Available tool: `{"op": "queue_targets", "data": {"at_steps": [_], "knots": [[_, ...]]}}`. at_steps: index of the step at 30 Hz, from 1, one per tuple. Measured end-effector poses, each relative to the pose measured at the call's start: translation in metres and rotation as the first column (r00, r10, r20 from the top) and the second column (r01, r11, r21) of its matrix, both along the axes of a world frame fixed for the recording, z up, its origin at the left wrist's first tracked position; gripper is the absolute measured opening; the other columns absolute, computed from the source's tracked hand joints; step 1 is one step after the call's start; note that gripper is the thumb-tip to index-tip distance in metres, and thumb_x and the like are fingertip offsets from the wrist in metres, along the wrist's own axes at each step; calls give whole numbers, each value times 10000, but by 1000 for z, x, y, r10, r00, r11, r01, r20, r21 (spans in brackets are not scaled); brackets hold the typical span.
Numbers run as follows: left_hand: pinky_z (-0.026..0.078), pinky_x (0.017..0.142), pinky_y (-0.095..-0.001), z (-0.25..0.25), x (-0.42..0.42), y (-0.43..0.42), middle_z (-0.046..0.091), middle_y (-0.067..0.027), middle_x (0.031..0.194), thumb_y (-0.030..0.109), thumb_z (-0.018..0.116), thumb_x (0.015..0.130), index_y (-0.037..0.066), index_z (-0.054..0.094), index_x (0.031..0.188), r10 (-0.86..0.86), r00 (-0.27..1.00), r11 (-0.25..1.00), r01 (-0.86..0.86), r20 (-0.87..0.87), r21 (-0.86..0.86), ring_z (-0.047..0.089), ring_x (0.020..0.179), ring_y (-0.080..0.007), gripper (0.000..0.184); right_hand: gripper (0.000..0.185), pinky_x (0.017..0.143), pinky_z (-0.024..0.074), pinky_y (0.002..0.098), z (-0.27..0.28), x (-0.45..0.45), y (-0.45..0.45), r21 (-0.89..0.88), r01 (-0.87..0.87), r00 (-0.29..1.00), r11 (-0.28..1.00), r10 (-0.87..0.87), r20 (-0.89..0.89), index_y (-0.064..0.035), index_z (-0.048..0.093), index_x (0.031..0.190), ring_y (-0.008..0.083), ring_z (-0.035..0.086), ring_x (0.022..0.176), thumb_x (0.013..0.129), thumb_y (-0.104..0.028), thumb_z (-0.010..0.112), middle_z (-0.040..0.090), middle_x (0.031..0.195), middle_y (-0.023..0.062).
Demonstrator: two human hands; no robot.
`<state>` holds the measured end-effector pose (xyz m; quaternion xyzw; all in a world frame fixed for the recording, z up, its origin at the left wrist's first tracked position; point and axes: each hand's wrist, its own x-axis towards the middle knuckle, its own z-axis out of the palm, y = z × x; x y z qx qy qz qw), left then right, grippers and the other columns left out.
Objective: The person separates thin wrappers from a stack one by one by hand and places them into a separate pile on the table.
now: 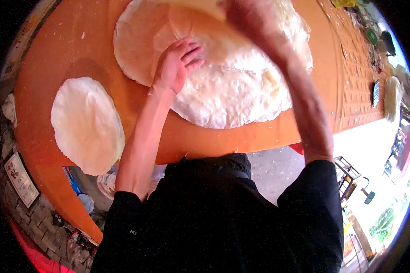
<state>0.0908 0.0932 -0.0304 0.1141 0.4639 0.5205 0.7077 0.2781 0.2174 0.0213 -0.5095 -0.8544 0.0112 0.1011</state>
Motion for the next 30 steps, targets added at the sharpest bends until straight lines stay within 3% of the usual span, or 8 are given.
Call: {"op": "queue_targets", "data": {"at_steps": [3,6,10,12,15,17,25,30], "knots": [[487,924,-405,-1,0,-14,602,-135,1103,190,503,955,-14,464,1237,-40,995,999,40,-91,3,593,1067,-268,350,127,530,491,383,105,41,44,-28,124,967,992,-127,-220,-78,668,822,270,608,608,845,-191,616,624,673,125],[508,902,-385,0,1,-25,607,-151,1105,157,479,965,-35,464,1234,-78,982,997,77,-171,-9,615,1031,-261,331,187,514,460,370,153,78,66,-185,-6,944,983,-55,-326,-35,655,800,244,583,545,859,-211,636,605,635,138],[533,861,-376,2,9,-34,616,-163,1078,128,505,949,-33,478,1192,-75,994,992,66,-79,-108,635,986,-251,293,95,569,485,384,74,31,-24,273,-66,980,960,113,-161,-90,638,859,238,630,650,882,-137,558,647,745,88],[541,849,-375,2,17,-39,620,-163,1061,117,518,941,-24,488,1165,-89,994,989,80,-64,-121,640,972,-250,266,48,615,497,412,-6,31,-36,5,-54,971,999,51,235,-80,631,827,285,628,705,830,-104,589,633,750,100],[558,806,-353,2,21,-38,638,-143,997,91,553,921,22,504,1066,3,997,989,8,77,-149,657,921,-244,168,73,680,508,424,-42,39,-54,-91,-135,987,987,142,76,-69,642,848,326,617,774,808,-95,587,629,778,116],[559,802,-350,0,24,-40,640,-141,989,84,553,919,19,512,1052,18,997,989,-6,74,-148,659,915,-243,154,103,702,505,420,-28,37,-69,-135,-41,998,990,34,-56,-43,648,868,329,612,799,804,-102,594,634,811,126],[569,765,-333,-10,58,-40,646,-138,942,49,555,906,-3,551,972,44,989,988,-22,140,-154,663,873,-236,84,139,728,514,387,-33,33,-79,-71,-69,996,995,64,-63,-66,667,887,286,619,893,794,-110,573,643,865,93],[566,769,-331,-1,66,-31,645,-144,919,29,552,893,0,517,1079,96,986,993,-85,134,-86,667,830,-232,192,180,763,515,369,-25,32,-80,-147,-83,996,986,78,-38,-65,675,941,282,607,941,809,-133,573,655,947,84]]}}
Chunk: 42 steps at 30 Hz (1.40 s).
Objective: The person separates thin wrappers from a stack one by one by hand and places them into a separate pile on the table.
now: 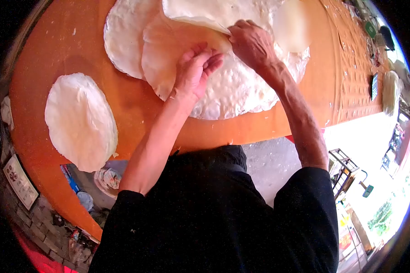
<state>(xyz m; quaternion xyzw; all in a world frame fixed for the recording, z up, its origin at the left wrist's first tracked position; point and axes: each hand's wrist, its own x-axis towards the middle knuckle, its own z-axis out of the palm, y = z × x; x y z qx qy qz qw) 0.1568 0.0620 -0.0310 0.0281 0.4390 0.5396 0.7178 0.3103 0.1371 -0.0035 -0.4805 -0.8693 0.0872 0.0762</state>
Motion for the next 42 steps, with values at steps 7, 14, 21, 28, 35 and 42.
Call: {"op": "queue_targets", "data": {"at_steps": [7,14,21,28,35,42], "knots": [[525,855,-330,-1,-3,5,613,-85,1041,34,559,893,17,522,1121,2,991,985,22,-136,173,608,958,-183,232,325,816,483,446,-20,-8,-27,144,24,985,989,1,-172,-74,617,1061,315,567,1025,771,-214,664,618,1092,103],[512,872,-346,-5,-27,-3,616,-132,1060,55,563,897,-18,519,1112,-64,977,991,86,-206,99,628,956,-222,231,147,696,483,399,-11,15,35,232,63,996,971,-75,46,-74,642,895,267,578,879,816,-197,632,623,932,101],[518,851,-355,4,-41,-24,624,-153,1066,136,525,931,-24,500,1180,-151,963,988,139,-222,-66,633,981,-245,297,297,510,459,379,142,-1,31,571,175,949,802,-291,118,-21,638,744,251,575,534,881,-284,642,583,606,150],[562,775,-336,-5,-31,-16,647,-137,980,112,580,906,7,557,998,-70,996,995,67,-51,-69,663,896,-232,142,126,724,510,401,-15,-3,0,92,30,999,995,-33,31,-64,657,900,298,623,856,829,-144,592,638,841,96],[523,528,-268,3,-20,3,632,-113,740,116,604,876,10,571,895,-192,933,969,130,-305,-212,638,588,-194,112,172,707,522,385,-19,6,-4,115,-21,993,993,35,-114,-83,686,942,266,613,891,808,-120,584,661,909,64],[343,421,-224,5,-21,12,605,-77,705,130,646,841,28,581,858,-147,951,975,93,-272,-203,523,484,-136,122,202,727,518,365,-18,2,-16,131,3,986,991,19,-167,-97,685,989,257,613,924,798,-104,620,667,947,64]]}}
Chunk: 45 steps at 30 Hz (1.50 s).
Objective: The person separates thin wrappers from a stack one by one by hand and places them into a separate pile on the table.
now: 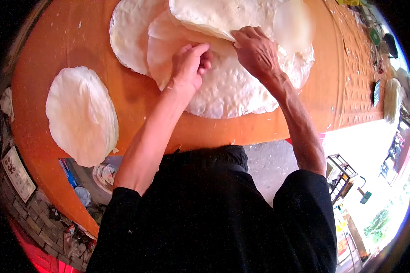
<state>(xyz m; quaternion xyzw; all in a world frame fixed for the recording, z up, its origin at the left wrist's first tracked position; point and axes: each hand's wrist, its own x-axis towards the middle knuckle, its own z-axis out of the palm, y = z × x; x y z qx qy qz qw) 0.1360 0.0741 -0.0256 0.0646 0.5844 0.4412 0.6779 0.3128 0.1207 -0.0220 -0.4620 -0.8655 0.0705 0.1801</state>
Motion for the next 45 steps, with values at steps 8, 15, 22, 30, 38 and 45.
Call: {"op": "queue_targets", "data": {"at_steps": [8,15,22,30,38,45], "knots": [[472,668,-278,4,8,9,619,-49,895,160,650,855,21,595,986,-20,988,976,-13,151,215,593,777,-148,199,262,761,507,398,-4,-9,-8,104,47,998,993,-52,44,-113,682,1029,284,600,911,793,-226,668,648,937,76],[492,872,-335,10,-30,-55,588,-103,1086,165,621,888,-26,478,1267,-99,990,977,115,-98,182,608,968,-205,449,165,577,479,325,161,20,64,252,374,926,892,-371,-62,-39,635,846,245,600,639,880,-194,590,618,722,130],[521,720,-268,3,-64,-141,606,-70,1017,143,623,895,-21,512,1181,63,928,998,-60,-367,19,616,832,-147,348,193,625,513,373,127,-11,-27,202,-65,996,977,53,65,-103,644,879,270,630,745,709,-25,593,640,788,100],[538,622,-274,-16,-61,-146,637,-53,854,188,618,905,39,584,934,-33,997,999,32,65,13,635,764,-147,155,118,605,508,407,62,-34,-80,-186,-97,987,978,119,111,-87,611,816,289,607,745,728,-45,545,592,749,95],[573,665,-322,-5,-48,-140,654,-88,930,211,481,958,27,576,1107,8,965,997,-27,261,71,661,766,-212,256,191,614,517,407,37,-39,-125,-303,-183,981,935,193,5,-81,632,986,301,611,808,815,-162,602,608,832,108],[563,673,-330,3,-38,-132,647,-110,945,213,508,936,30,576,1104,49,940,974,-120,338,193,660,780,-215,258,356,699,506,438,30,-53,-142,-243,-85,994,966,98,41,-5,598,1030,301,589,906,806,-277,647,604,951,129]]}}
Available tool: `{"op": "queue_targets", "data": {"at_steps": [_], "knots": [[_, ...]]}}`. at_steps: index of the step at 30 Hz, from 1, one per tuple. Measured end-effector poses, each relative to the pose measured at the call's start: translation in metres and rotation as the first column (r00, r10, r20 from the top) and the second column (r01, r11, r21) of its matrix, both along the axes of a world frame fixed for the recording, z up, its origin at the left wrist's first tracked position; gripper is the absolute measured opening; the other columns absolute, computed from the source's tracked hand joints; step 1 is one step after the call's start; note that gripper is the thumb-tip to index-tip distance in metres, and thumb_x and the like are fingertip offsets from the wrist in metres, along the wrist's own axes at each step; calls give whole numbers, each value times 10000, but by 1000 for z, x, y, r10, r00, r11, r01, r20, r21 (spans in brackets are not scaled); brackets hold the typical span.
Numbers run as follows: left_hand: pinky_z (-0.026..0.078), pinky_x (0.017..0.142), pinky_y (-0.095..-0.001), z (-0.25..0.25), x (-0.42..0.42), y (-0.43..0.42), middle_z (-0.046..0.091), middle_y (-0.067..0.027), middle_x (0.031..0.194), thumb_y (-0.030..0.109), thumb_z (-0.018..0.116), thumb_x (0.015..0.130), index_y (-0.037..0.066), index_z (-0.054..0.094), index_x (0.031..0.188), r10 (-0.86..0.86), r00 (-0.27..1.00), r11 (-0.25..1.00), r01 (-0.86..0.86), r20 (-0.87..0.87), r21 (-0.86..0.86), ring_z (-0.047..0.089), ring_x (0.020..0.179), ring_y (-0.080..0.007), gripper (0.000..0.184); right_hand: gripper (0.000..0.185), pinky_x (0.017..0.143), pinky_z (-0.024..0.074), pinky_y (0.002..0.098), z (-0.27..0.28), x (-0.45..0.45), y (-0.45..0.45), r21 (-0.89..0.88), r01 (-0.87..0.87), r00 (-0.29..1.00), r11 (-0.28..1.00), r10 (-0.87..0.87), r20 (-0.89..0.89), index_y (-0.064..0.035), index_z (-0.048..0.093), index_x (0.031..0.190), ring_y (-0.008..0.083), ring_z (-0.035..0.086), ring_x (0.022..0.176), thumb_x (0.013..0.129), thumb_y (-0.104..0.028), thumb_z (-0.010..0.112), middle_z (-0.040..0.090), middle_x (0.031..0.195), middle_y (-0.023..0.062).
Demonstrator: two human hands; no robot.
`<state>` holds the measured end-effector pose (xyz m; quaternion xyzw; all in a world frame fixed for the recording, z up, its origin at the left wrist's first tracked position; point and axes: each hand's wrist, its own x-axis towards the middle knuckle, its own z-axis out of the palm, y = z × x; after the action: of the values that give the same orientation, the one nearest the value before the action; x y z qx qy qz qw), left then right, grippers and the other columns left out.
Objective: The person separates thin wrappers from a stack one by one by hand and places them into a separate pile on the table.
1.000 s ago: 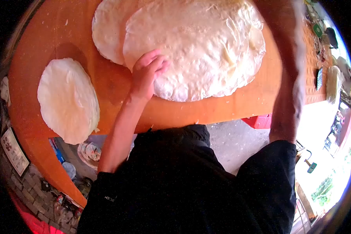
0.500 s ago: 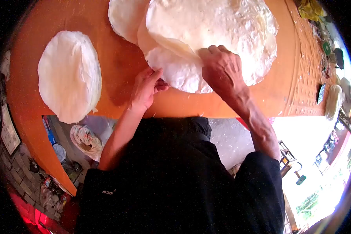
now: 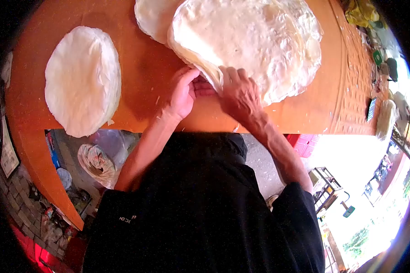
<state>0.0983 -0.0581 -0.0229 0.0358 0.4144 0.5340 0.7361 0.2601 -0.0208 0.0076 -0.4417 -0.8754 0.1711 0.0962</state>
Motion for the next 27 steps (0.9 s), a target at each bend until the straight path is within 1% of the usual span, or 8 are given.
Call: {"op": "queue_targets", "data": {"at_steps": [4,9,13,18,19,22,25,27], "knots": [[540,775,-349,6,-6,-3,645,-102,976,303,488,960,44,553,1159,-117,992,992,119,-45,51,646,879,-216,333,90,454,416,336,-4,28,48,260,-179,819,949,-3,574,-136,565,749,187,566,576,819,-169,518,540,624,38],[505,825,-329,2,-24,-37,632,-111,1009,290,506,959,31,527,1213,-157,958,987,150,-240,-50,636,910,-214,363,141,600,494,390,186,11,93,445,306,919,842,-383,92,-56,666,908,371,621,682,856,-121,553,635,736,188],[507,827,-332,2,-29,-43,629,-114,1018,218,529,950,13,519,1219,-152,933,987,127,-325,-98,637,917,-219,338,130,595,485,417,165,26,84,491,4,963,871,-136,233,-65,656,919,389,611,692,864,-145,570,625,756,193],[521,784,-313,-3,-6,-26,626,-110,1004,172,533,944,-12,525,1185,-61,981,989,34,-187,-144,641,905,-210,303,103,595,501,440,56,19,99,30,-6,955,1000,-3,298,-69,637,777,355,635,682,812,-106,547,632,697,165],[521,784,-313,-1,-1,-20,626,-110,1004,172,533,944,-12,525,1185,-57,981,990,31,-187,-135,641,905,-210,303,236,683,487,469,47,26,111,-112,48,960,993,-15,281,-38,669,945,398,628,750,885,-239,563,631,763,240],[529,733,-295,4,7,-23,628,-104,954,166,550,934,-13,537,1131,-77,959,994,53,-273,-95,647,850,-202,267,236,705,493,444,58,42,158,20,-173,807,985,130,576,-22,665,971,384,635,776,893,-212,549,644,773,227],[531,704,-286,8,11,-9,628,-100,901,175,568,925,-4,543,1090,-97,831,995,69,-548,-72,648,799,-194,245,336,656,508,385,175,24,169,457,116,913,882,-275,301,5,623,758,282,619,670,888,-303,603,602,690,181],[528,714,-290,9,12,1,630,-99,874,191,579,920,3,548,1078,-121,934,989,84,-336,-121,644,779,-194,248,299,711,511,364,169,46,191,898,114,861,426,-493,125,23,641,852,255,639,789,886,-266,573,647,827,168]]}}
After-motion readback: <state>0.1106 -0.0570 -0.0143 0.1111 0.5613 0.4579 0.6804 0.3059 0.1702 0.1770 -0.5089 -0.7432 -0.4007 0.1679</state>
